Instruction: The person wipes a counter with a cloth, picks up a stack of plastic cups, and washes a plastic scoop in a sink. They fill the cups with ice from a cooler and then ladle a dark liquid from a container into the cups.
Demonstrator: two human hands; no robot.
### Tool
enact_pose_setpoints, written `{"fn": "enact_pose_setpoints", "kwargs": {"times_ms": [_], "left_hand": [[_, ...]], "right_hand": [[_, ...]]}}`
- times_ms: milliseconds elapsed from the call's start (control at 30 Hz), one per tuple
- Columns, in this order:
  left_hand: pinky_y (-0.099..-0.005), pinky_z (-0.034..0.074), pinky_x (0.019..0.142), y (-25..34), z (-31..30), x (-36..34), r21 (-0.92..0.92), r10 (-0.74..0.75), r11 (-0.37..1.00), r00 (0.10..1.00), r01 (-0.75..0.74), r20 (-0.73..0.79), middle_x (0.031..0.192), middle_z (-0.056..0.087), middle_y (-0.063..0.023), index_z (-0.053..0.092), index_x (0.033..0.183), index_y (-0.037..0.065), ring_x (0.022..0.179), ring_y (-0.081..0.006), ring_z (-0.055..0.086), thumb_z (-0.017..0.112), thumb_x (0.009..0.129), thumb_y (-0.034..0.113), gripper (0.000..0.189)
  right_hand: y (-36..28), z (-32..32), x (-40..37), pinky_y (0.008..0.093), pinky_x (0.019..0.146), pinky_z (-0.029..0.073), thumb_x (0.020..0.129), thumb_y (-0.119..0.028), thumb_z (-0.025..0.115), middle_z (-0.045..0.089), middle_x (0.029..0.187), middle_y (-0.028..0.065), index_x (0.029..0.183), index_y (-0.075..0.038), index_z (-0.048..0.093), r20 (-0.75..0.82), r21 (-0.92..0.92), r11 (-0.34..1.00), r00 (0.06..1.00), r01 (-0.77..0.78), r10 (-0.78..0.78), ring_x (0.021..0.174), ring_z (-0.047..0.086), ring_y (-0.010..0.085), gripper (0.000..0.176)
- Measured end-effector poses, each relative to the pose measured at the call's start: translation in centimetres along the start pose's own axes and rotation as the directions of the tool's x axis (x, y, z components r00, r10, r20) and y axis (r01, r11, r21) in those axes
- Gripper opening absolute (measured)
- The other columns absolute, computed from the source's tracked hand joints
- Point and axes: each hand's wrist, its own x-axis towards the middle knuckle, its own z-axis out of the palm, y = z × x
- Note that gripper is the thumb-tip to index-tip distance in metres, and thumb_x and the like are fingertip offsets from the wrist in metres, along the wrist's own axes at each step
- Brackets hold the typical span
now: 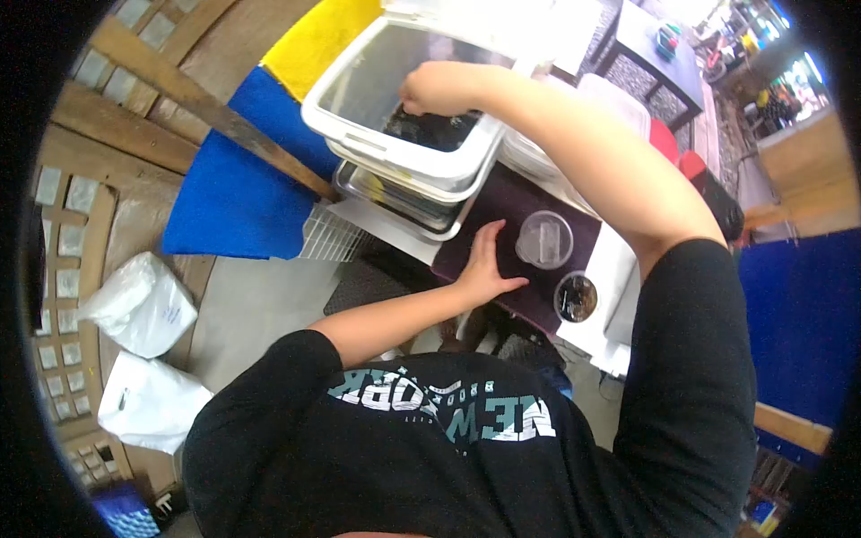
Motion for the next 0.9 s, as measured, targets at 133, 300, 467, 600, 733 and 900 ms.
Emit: {"fn": "enact_pose_setpoints", "kwargs": {"times_ms": [133, 300, 467, 600, 733, 900], "left_hand": [[-0.0381, 0.031, 0.107, -0.3, 0.8, 3.8, -0.037, -0.054, 0.998, 0.992, 0.059, 0.115, 0.134, 0.040, -0.0207, 0.032, 0.135, -0.001, 0.125, -0.0347, 0.039, 0.086, 0.055, 0.025, 0.100], [-0.0376, 0.041, 0.098, -0.8, 1.8, 4.6, -0.084, -0.023, 0.996, 0.990, 0.034, 0.136, 0.118, 0.054, -0.0194, 0.048, 0.123, 0.004, 0.112, -0.0329, 0.052, 0.084, 0.055, 0.023, 0.080], [-0.0386, 0.042, 0.093, -1.2, 2.1, 4.5, -0.001, 0.046, 0.999, 0.990, -0.046, 0.136, 0.111, 0.052, -0.0172, 0.047, 0.124, 0.006, 0.107, -0.0342, 0.051, 0.084, 0.054, 0.029, 0.082], [-0.0373, 0.043, 0.093, 0.9, -0.3, 2.6, -0.150, 0.070, 0.988, 0.987, -0.048, 0.146, 0.113, 0.055, -0.0160, 0.048, 0.119, 0.007, 0.108, -0.0324, 0.053, 0.084, 0.057, 0.029, 0.076], [-0.0355, 0.042, 0.095, 4.5, -5.3, -0.6, -0.188, -0.043, 0.978, 0.972, 0.088, 0.230, 0.114, 0.057, -0.0133, 0.042, 0.123, 0.008, 0.109, -0.0274, 0.055, 0.085, 0.060, 0.027, 0.078], [-0.0358, 0.045, 0.090, 11.0, -13.9, -2.7, -0.353, -0.088, 0.918, 0.962, 0.178, 0.257, 0.116, 0.054, -0.0121, 0.039, 0.125, 0.010, 0.107, -0.0232, 0.055, 0.086, 0.061, 0.025, 0.081]], "right_hand": [[2.3, 0.9, 0.8, 0.0349, 0.068, 0.048, 0.089, -0.022, 0.048, 0.062, 0.074, 0.0120, 0.090, -0.001, 0.060, -0.066, 0.161, 0.984, 0.996, 0.074, -0.064, 0.070, 0.061, 0.0233, 0.025], [2.3, 0.3, 0.6, 0.0275, 0.066, 0.048, 0.092, -0.020, 0.048, 0.061, 0.073, 0.0054, 0.087, 0.002, 0.058, -0.053, 0.487, 0.873, 0.999, 0.020, 0.007, 0.068, 0.059, 0.0136, 0.025], [3.3, 0.1, 0.3, 0.0239, 0.066, 0.049, 0.094, -0.029, 0.049, 0.063, 0.075, 0.0048, 0.088, -0.003, 0.058, -0.028, 0.736, 0.670, 0.985, -0.094, 0.169, 0.071, 0.062, 0.0139, 0.028], [3.4, -1.9, -1.5, 0.0253, 0.067, 0.050, 0.093, -0.030, 0.051, 0.058, 0.072, 0.0041, 0.088, -0.003, 0.058, -0.109, 0.834, 0.549, 0.959, -0.056, 0.262, 0.071, 0.064, 0.0168, 0.028], [3.1, -3.7, -3.0, 0.0261, 0.068, 0.052, 0.092, -0.025, 0.050, 0.058, 0.075, 0.0053, 0.089, -0.001, 0.057, -0.158, 0.830, 0.557, 0.943, -0.033, 0.292, 0.072, 0.065, 0.0181, 0.026], [0.7, -6.8, -5.1, 0.0260, 0.065, 0.053, 0.092, -0.022, 0.048, 0.065, 0.072, 0.0117, 0.089, 0.004, 0.059, -0.262, 0.771, 0.637, 0.917, 0.010, 0.302, 0.068, 0.067, 0.0181, 0.029]]}}
